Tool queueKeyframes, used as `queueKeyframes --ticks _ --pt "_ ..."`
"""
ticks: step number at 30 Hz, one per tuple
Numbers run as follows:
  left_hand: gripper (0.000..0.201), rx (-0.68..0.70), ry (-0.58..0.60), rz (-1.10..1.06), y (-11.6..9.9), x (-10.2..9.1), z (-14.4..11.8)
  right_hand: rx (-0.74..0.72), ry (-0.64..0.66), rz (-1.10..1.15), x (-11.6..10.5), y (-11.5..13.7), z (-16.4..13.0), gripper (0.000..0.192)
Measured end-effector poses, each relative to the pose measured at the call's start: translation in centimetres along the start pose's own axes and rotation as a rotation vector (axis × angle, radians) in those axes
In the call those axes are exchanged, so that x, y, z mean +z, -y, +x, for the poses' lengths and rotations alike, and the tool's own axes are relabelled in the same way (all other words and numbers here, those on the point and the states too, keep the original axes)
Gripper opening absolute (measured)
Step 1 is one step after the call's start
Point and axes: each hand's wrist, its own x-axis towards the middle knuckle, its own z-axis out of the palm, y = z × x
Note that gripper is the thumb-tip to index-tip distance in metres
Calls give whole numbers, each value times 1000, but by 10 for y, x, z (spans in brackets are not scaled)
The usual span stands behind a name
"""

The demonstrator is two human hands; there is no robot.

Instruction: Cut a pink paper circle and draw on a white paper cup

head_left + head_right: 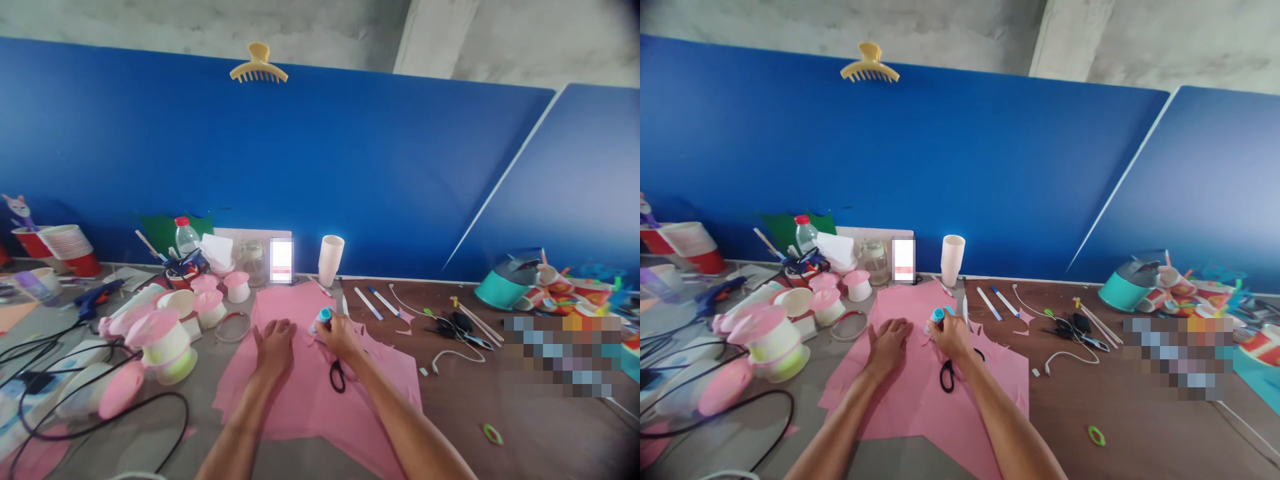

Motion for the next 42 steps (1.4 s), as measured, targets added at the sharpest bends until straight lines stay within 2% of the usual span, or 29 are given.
queueKeyframes --ticks 4,9,15,19,27,36,42 --pt "48 -6 33 6 -2 -4 0 40 16 48 -8 -2 2 16" --pt "50 0 27 -12 -3 -7 -1 61 39 155 -10 6 1 31" --pt "47 12 -8 -34 0 -2 -1 49 82 134 1 6 -3 19" --pt "45 7 -19 -37 1 1 -1 50 90 123 1 3 -2 11" --pt "47 13 -3 -32 -1 -3 -1 70 60 223 -12 8 -1 28" --pt "46 3 -13 -31 0 0 -1 10 101 146 3 11 -5 12" --pt "48 -1 21 -10 0 -1 0 28 96 160 -7 10 -2 17"
